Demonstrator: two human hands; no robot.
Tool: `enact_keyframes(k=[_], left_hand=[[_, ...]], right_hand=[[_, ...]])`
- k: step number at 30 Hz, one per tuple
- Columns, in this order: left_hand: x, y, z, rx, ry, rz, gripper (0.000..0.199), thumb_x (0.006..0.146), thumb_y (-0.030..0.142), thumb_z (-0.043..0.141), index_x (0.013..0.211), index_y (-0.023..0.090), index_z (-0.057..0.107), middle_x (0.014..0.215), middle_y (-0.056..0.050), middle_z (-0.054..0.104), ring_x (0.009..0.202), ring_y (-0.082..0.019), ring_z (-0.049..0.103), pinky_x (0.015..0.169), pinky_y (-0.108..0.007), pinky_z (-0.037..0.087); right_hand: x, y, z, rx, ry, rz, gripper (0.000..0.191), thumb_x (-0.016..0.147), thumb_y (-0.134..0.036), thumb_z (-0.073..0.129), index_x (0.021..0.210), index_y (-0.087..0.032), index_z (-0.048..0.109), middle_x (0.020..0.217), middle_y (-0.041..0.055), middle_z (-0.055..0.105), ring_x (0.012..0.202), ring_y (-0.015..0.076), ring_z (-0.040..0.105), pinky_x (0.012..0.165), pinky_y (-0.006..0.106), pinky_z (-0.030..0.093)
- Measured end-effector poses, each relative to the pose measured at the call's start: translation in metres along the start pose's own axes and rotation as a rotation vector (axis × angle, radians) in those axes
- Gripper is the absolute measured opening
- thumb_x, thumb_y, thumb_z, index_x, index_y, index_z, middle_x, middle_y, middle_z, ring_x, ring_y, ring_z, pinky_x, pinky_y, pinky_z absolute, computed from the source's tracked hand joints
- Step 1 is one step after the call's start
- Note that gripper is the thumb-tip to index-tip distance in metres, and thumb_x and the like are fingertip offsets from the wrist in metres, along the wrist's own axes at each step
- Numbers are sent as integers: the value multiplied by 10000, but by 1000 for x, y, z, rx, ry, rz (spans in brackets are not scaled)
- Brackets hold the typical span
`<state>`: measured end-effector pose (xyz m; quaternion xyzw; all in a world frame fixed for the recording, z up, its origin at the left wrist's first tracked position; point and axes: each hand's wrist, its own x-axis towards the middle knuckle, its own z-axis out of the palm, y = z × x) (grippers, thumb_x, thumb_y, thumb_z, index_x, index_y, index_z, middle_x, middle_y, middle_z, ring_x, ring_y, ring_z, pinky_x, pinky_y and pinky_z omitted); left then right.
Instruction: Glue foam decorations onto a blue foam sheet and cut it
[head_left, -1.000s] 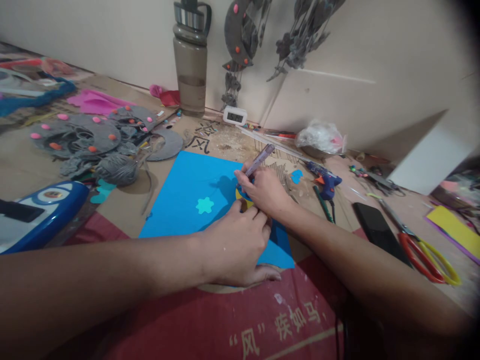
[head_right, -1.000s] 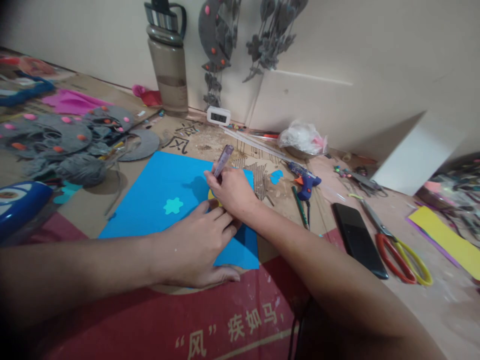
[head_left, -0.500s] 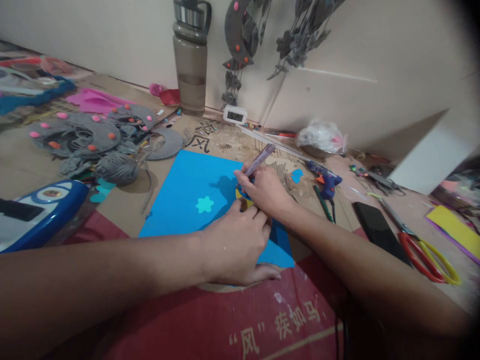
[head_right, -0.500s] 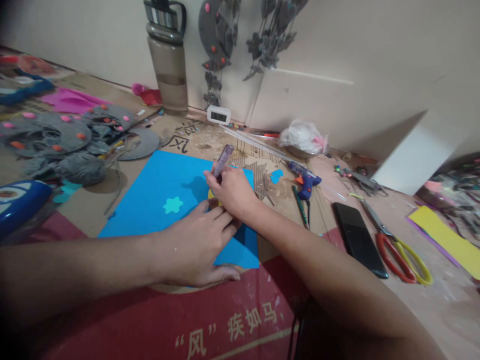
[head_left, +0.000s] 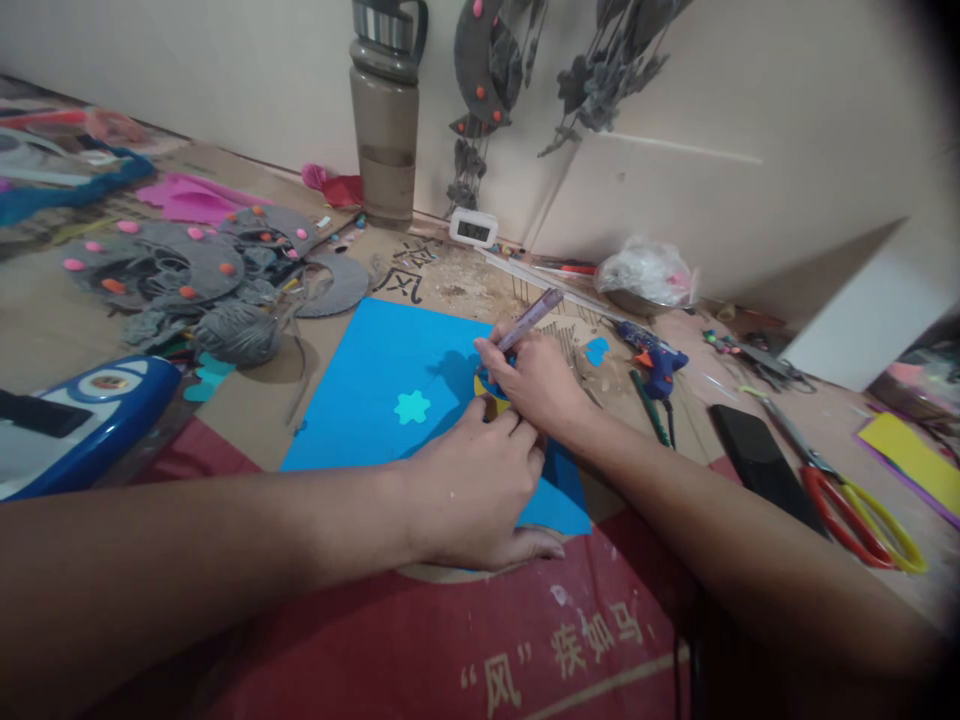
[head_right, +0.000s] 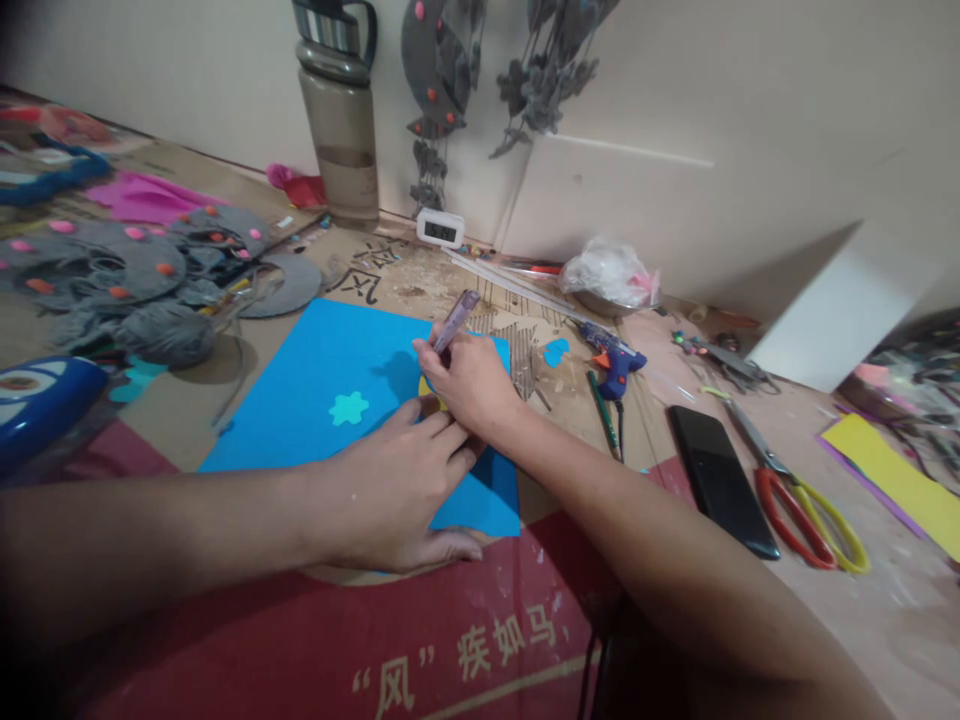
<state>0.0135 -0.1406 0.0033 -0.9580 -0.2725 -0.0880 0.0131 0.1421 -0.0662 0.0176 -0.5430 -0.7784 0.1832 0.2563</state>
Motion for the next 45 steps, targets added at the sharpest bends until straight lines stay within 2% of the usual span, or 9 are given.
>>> enact_keyframes(k=[15, 31, 45], left_hand=[[-1, 0, 0, 0, 5, 3, 843, 919, 754, 378, 1305, 48, 627, 1325, -255, 605, 1227, -418, 528, 959, -553, 413], [-1, 0, 2, 2, 37, 5, 832, 917, 758, 379, 1276, 56, 645, 1285, -243, 627, 1206, -409, 540, 965, -552, 409], [-1, 0, 3, 9, 42, 3, 846, 917, 763, 366, 1287, 57, 648, 1359, -257, 590, 1250, -433, 517, 987, -577, 400]], right_hand=[[2, -2, -2, -41, -41, -9, 319, 982, -359, 492, 702, -212, 530, 633, 3, 643, 634, 154, 600, 700, 286, 423], [2, -1, -1, -30, -20, -8, 310, 981, -358, 498, 711, -212, 545, 646, 6, 648, 667, 161, 614, 734, 290, 431], [0, -5, -4, -36, -82, -22, 307, 966, -346, 512, 689, -213, 517, 644, -5, 638, 616, 143, 579, 666, 283, 408]])
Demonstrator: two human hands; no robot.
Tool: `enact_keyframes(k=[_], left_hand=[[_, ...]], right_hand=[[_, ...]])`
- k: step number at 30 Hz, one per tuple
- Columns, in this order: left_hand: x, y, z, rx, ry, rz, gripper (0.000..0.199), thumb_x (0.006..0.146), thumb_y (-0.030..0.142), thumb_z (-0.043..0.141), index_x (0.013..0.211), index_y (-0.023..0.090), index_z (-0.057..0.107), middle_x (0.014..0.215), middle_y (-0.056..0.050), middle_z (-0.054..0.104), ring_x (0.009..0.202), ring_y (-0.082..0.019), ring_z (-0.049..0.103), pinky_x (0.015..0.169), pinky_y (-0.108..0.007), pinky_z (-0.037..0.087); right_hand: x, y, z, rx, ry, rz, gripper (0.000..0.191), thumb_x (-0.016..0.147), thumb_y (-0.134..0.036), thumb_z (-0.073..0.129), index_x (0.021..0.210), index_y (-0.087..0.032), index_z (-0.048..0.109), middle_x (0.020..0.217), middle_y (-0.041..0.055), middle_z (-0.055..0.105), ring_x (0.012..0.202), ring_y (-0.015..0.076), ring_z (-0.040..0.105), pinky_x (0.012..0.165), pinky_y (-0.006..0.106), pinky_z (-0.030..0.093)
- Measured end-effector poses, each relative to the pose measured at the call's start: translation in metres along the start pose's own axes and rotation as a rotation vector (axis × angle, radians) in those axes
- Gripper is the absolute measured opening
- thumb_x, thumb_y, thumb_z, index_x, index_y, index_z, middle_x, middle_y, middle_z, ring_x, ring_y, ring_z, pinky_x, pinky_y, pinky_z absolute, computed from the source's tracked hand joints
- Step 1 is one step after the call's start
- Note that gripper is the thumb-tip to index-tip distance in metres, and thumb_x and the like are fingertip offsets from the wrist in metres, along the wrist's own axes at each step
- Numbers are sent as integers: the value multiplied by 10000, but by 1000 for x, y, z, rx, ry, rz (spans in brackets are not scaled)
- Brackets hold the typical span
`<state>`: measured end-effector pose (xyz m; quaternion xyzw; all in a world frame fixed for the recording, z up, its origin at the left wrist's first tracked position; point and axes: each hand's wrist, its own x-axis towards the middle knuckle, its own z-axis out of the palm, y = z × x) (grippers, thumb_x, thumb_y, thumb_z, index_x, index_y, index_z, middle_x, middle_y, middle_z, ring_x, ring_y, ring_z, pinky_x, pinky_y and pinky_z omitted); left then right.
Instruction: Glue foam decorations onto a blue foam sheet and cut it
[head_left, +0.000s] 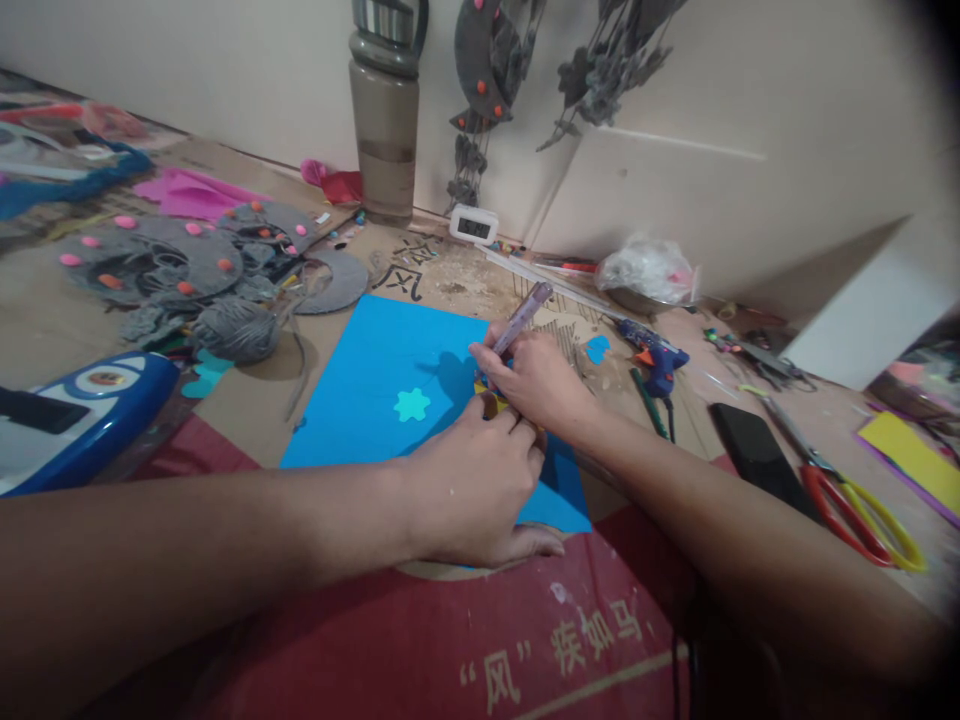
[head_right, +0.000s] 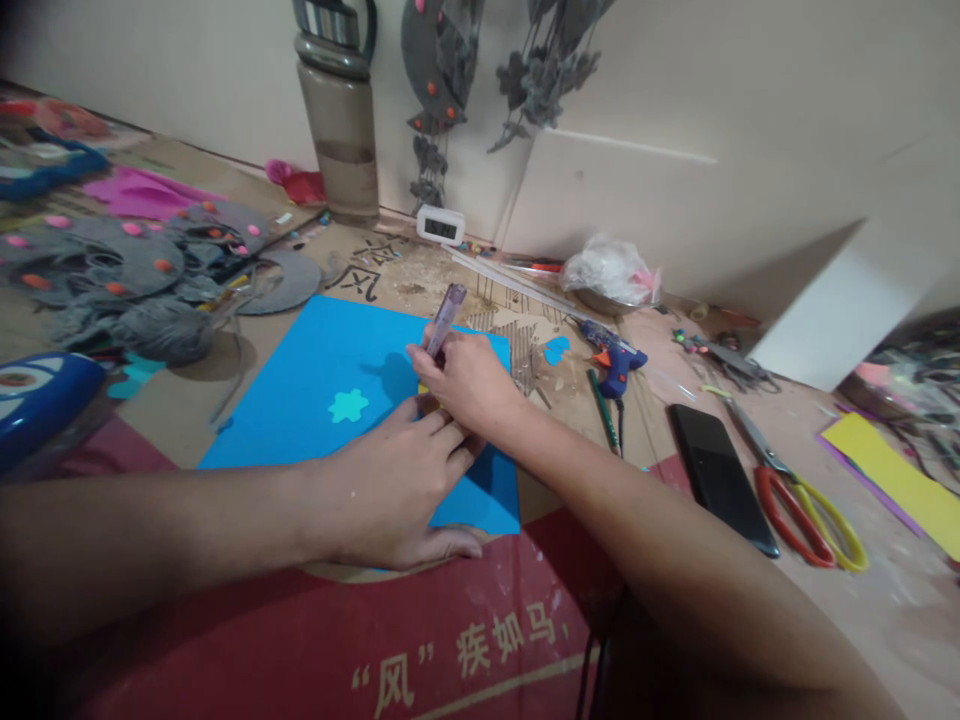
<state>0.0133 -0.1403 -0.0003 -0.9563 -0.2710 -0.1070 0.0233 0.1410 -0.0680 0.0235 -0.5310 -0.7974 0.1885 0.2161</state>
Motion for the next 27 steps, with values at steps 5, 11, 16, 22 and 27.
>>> enact_keyframes(k=[5, 11, 16, 22, 27], left_hand=[[0, 0, -2, 15, -11, 0, 870, 915, 768, 359, 1317, 47, 632, 1366, -264, 587, 1272, -436, 506, 1057, -590, 340], [0, 1, -4, 19, -19, -5, 870, 916, 766, 363, 1316, 42, 632, 1362, -266, 589, 1236, -422, 537, 1062, -568, 337], [1, 0, -1, -7, -17, 0, 867, 921, 762, 352, 1299, 34, 636, 1319, -266, 612, 1212, -422, 548, 1019, -587, 379], [0, 0, 1, -15, -1, 5, 838, 920, 756, 364, 1268, 50, 651, 1282, -247, 629, 1189, -412, 553, 988, -584, 411], [0, 0, 1, -15, -7, -1, 851, 916, 761, 367, 1290, 47, 638, 1302, -253, 615, 1227, -421, 530, 1020, -592, 386]], right_hand=[[-1, -3, -3, -27, -47, 17, 303, 966, -335, 510, 688, -214, 503, 648, -6, 632, 609, 143, 565, 659, 287, 395], [-2, -6, -5, -14, -78, 8, 313, 959, -322, 525, 669, -217, 475, 623, -17, 599, 589, 136, 529, 637, 288, 374], [-3, 0, -8, 182, 52, 46, 342, 974, -384, 499, 682, -208, 530, 615, -11, 634, 600, 134, 590, 633, 271, 424], [-4, 11, -4, 257, 82, 27, 334, 961, -432, 515, 722, -203, 563, 620, -12, 645, 617, 137, 617, 651, 267, 454], [-4, 11, 3, 233, 45, 37, 353, 961, -476, 507, 741, -205, 564, 616, -13, 631, 618, 140, 600, 648, 278, 444]])
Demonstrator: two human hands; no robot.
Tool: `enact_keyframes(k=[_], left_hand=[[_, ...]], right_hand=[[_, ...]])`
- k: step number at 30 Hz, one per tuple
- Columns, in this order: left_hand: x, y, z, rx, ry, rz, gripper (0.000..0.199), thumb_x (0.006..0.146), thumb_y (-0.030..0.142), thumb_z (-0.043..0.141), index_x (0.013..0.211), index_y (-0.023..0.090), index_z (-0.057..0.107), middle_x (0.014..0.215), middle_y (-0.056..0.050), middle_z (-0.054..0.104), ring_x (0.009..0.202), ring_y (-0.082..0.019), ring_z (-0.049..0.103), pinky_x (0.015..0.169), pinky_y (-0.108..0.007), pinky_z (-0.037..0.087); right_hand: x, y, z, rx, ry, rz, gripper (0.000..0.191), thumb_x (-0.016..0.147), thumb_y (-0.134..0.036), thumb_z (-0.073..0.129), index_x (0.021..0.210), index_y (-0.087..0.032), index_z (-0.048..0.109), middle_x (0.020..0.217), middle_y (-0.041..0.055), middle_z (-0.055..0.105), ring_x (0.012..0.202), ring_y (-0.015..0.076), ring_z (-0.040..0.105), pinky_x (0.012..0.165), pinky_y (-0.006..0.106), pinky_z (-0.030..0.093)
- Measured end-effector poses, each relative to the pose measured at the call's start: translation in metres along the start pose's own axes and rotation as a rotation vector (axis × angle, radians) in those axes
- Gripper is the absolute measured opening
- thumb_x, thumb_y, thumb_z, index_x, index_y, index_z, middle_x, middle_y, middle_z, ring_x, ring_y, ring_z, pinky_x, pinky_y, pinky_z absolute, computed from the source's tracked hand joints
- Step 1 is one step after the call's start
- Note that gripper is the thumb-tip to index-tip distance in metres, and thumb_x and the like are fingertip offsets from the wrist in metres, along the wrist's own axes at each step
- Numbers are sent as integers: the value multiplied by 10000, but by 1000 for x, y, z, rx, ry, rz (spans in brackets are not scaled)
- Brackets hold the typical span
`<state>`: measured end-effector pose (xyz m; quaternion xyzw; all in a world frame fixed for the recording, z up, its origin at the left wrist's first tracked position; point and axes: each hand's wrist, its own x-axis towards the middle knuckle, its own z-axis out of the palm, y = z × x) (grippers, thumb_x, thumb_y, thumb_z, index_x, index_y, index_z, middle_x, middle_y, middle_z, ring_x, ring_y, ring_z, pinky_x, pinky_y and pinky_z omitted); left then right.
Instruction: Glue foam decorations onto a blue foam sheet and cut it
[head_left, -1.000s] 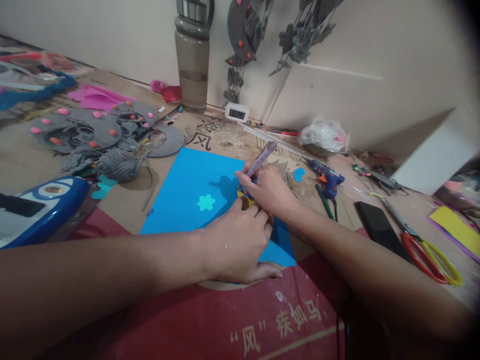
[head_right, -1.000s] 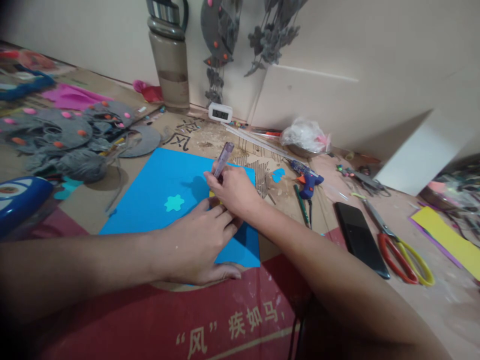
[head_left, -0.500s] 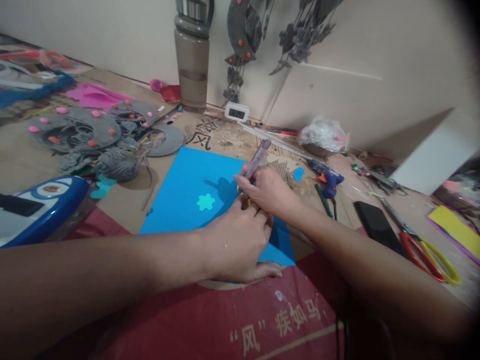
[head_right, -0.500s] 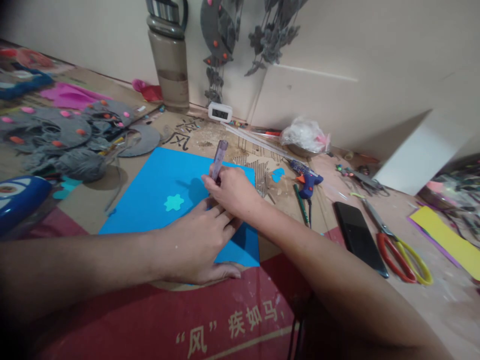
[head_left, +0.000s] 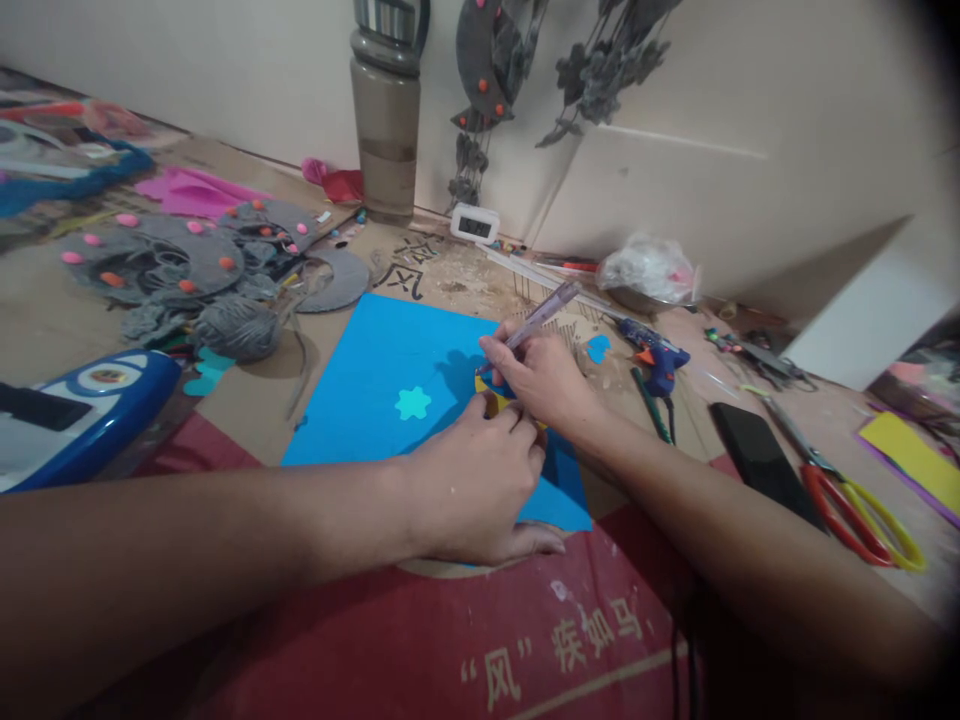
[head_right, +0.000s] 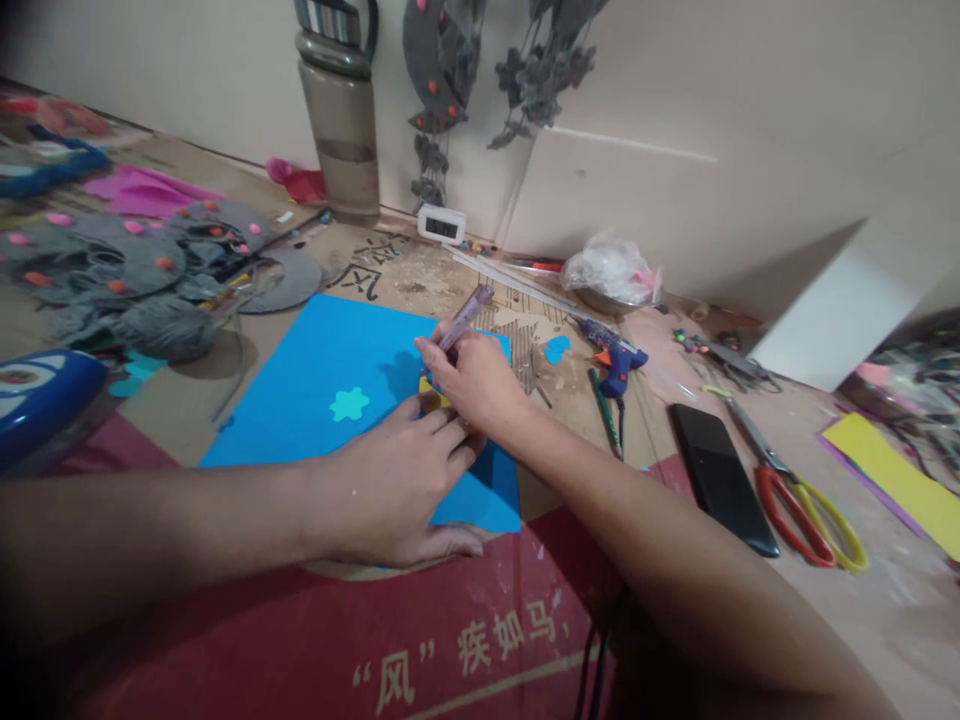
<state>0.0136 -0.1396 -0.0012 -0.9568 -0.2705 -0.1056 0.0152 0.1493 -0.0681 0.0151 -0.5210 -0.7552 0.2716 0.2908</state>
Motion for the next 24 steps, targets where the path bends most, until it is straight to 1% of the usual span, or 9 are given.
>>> enact_keyframes(k=[3, 6, 9, 11, 16, 20, 24], left_hand=[[1, 0, -1, 2, -6, -2, 847, 917, 761, 367, 1293, 53, 640, 1302, -253, 617, 1228, -418, 530, 1026, -589, 379], [1, 0, -1, 10, -7, 3, 835, 919, 759, 363, 1268, 58, 653, 1292, -250, 625, 1205, -411, 543, 1010, -580, 392], [0, 0, -1, 13, -3, 10, 838, 924, 761, 341, 1248, 58, 662, 1287, -247, 629, 1190, -406, 552, 1007, -578, 396], [0, -1, -1, 15, -3, 16, 841, 927, 758, 331, 1252, 56, 659, 1292, -249, 625, 1192, -407, 550, 1010, -579, 394], [0, -1, -3, 10, -10, 24, 842, 928, 751, 343, 1261, 41, 649, 1290, -249, 619, 1176, -406, 560, 1017, -582, 392], [1, 0, -5, -11, -42, 21, 832, 919, 750, 377, 1256, 42, 653, 1298, -254, 607, 1207, -409, 550, 1015, -570, 410], [3, -2, -8, -41, -55, 13, 846, 906, 749, 418, 1319, 34, 601, 1336, -263, 581, 1237, -414, 539, 1028, -581, 413]], right_hand=[[0, 1, 1, -16, -7, -17, 403, 960, -522, 503, 710, -209, 545, 607, -13, 621, 602, 136, 578, 639, 281, 437], [1, 4, -1, 40, 54, -62, 420, 965, -547, 498, 715, -212, 539, 616, -14, 624, 615, 135, 589, 653, 280, 453], [-3, 8, -8, 129, 164, -141, 393, 957, -570, 522, 828, -207, 596, 660, -11, 640, 670, 144, 625, 664, 275, 477], [-9, 10, -14, 179, 203, -150, 381, 942, -571, 555, 924, -197, 623, 702, -3, 655, 682, 144, 638, 645, 269, 492], [-39, 17, -29, 199, 205, -127, 326, 957, -506, 572, 1013, -194, 648, 849, 24, 690, 723, 135, 669, 651, 266, 544], [-61, 25, -33, 144, 186, -106, 279, 993, -456, 536, 1107, -231, 654, 889, 20, 724, 800, 147, 707, 740, 292, 583], [-69, 27, -31, 158, 167, -66, 262, 1002, -463, 513, 1039, -238, 641, 880, 26, 730, 841, 173, 722, 782, 326, 595]])
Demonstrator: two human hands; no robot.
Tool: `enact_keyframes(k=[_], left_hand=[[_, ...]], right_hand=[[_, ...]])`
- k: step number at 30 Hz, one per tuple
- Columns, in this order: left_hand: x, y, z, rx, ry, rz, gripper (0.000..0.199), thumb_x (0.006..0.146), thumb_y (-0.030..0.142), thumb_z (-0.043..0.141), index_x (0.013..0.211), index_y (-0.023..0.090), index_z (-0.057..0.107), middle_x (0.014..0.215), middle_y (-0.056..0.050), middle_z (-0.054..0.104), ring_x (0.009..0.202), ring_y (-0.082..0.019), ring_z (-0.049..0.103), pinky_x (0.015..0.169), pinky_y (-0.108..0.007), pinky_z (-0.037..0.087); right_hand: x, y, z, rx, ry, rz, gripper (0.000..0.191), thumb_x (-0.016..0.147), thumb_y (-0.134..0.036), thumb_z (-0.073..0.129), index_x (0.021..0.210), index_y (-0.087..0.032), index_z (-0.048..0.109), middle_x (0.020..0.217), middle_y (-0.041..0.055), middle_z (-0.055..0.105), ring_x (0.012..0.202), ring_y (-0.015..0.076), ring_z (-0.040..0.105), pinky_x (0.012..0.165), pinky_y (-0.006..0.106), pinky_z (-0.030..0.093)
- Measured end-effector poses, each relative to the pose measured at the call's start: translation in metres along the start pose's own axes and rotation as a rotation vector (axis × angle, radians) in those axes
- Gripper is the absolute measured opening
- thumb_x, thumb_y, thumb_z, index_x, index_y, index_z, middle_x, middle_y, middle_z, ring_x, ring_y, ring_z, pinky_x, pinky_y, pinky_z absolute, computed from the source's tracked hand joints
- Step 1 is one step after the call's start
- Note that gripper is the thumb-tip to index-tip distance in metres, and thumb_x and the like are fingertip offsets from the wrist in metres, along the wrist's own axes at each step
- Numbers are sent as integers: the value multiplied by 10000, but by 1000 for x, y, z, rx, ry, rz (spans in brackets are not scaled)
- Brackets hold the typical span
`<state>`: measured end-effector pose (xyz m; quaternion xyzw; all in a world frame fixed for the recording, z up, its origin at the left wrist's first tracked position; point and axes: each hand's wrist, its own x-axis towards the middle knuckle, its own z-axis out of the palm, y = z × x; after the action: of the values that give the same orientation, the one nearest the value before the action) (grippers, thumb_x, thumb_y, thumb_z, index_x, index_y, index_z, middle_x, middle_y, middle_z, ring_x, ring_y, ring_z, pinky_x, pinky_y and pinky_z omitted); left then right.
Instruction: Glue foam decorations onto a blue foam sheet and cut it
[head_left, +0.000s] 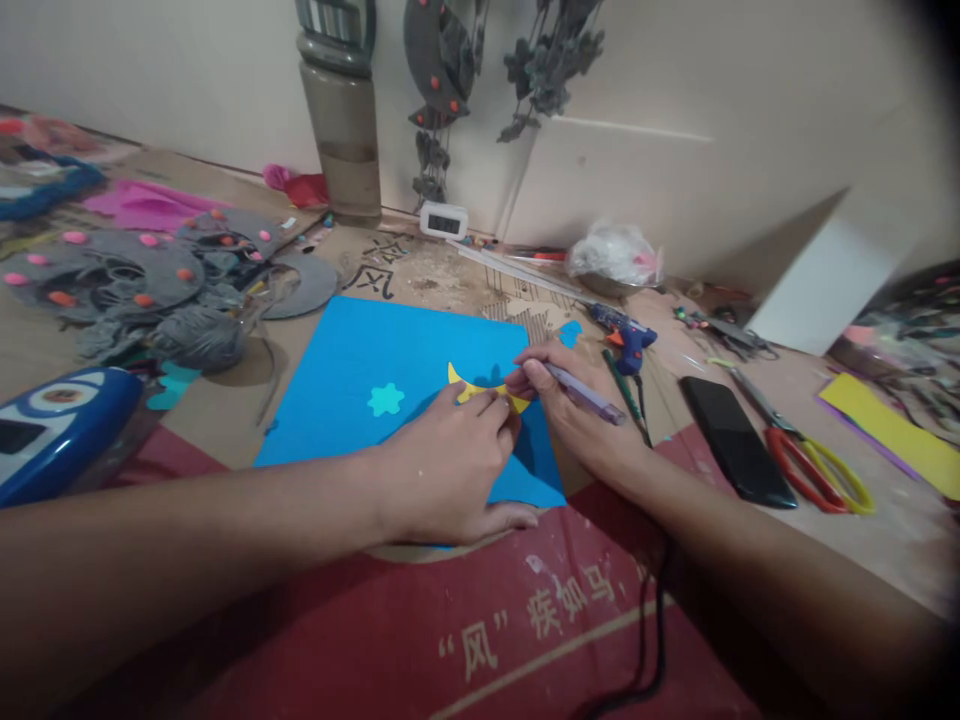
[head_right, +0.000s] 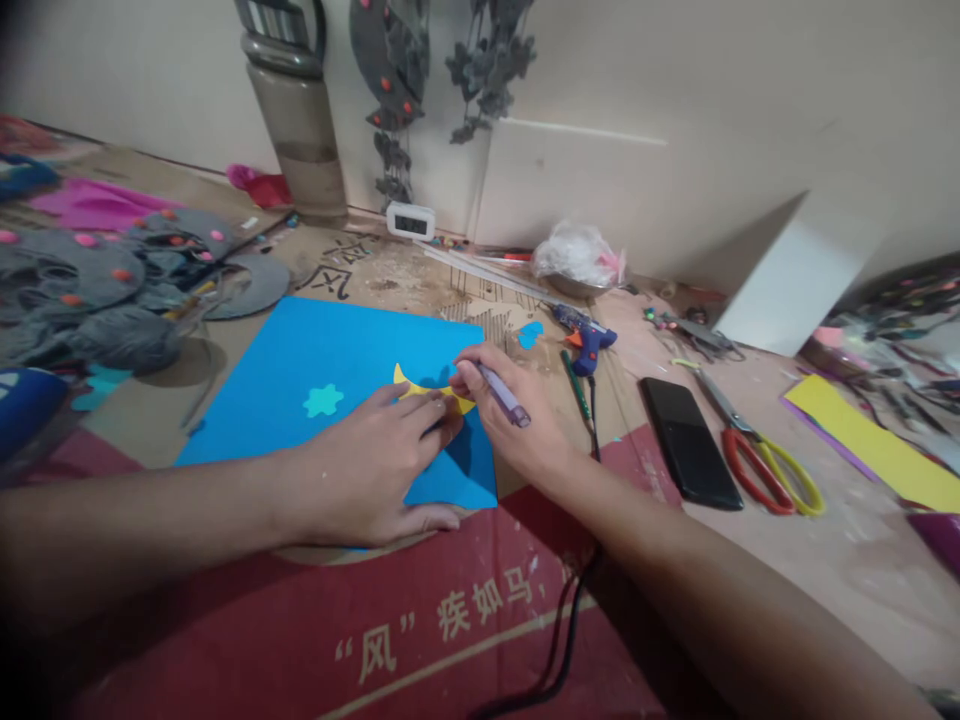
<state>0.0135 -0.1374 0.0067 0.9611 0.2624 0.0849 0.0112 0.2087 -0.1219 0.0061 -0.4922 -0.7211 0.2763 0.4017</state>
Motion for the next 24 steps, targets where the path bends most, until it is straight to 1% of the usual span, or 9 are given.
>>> enact_keyframes(k=[4, 7, 10, 12, 15, 18, 20, 21, 24], left_hand=[[4, -3, -9, -74, -16, -18, 729, 911, 679, 502, 1354, 101, 545, 1293, -209, 629, 1186, -386, 592, 980, -552, 465], [9, -7, -21, -104, -80, -29, 526, 980, 509, 475, 1359, 148, 523, 1281, -165, 663, 1133, -357, 643, 934, -516, 502], [15, -14, -29, -128, -148, -53, 399, 1012, 349, 424, 1371, 203, 520, 1324, -123, 660, 1027, -295, 701, 844, -426, 539], [20, -21, -32, -159, -165, -60, 380, 992, 225, 428, 1351, 222, 554, 1312, -97, 674, 995, -248, 710, 817, -358, 537], [27, -37, -32, -192, -107, -58, 455, 920, 61, 433, 1291, 240, 626, 1219, -46, 725, 1024, -216, 696, 832, -314, 514], [37, -55, -34, -230, -102, -28, 418, 877, 52, 481, 1185, 228, 703, 1148, -13, 753, 1001, -181, 690, 834, -271, 490], [45, -67, -36, -271, -125, -60, 357, 861, 67, 517, 1096, 215, 741, 1080, -8, 771, 948, -161, 693, 815, -252, 482], [49, -72, -37, -298, -201, -79, 300, 823, 100, 603, 1057, 209, 756, 1006, -8, 782, 885, -162, 698, 759, -239, 482], [58, -86, -38, -380, -274, -104, 303, 767, 180, 718, 1064, 223, 759, 916, 6, 785, 811, -154, 700, 718, -225, 473]], right_hand=[[-1, -3, 1, -8, -18, 24, 284, 1006, -484, 486, 953, -241, 624, 890, 39, 731, 850, 190, 719, 798, 346, 589], [-1, -4, 0, -49, -17, 2, 305, 1010, -500, 461, 944, -244, 613, 895, 41, 732, 854, 194, 713, 785, 340, 577], [-2, -3, 0, -143, 1, -36, 327, 1018, -502, 434, 930, -243, 612, 898, 41, 728, 860, 194, 691, 776, 325, 553], [-2, -1, 1, -214, 19, -74, 341, 1023, -500, 421, 916, -239, 612, 884, 38, 712, 840, 188, 666, 759, 310, 529], [-1, 3, 1, -274, 38, -106, 382, 1031, -518, 381, 905, -236, 605, 821, 26, 666, 767, 174, 622, 707, 293, 483], [-1, 5, 1, -281, 33, -117, 417, 1024, -560, 366, 896, -240, 599, 801, 23, 646, 738, 175, 600, 679, 295, 450], [-2, 6, 1, -268, 27, -126, 421, 1019, -572, 372, 887, -240, 594, 808, 26, 646, 739, 179, 596, 685, 303, 445], [-2, 6, 1, -257, 26, -131, 418, 1020, -569, 371, 887, -239, 591, 815, 27, 647, 743, 179, 597, 694, 308, 446], [-3, 7, 2, -222, 20, -147, 401, 1024, -552, 379, 878, -239, 583, 816, 25, 651, 745, 180, 608, 707, 321, 448]])
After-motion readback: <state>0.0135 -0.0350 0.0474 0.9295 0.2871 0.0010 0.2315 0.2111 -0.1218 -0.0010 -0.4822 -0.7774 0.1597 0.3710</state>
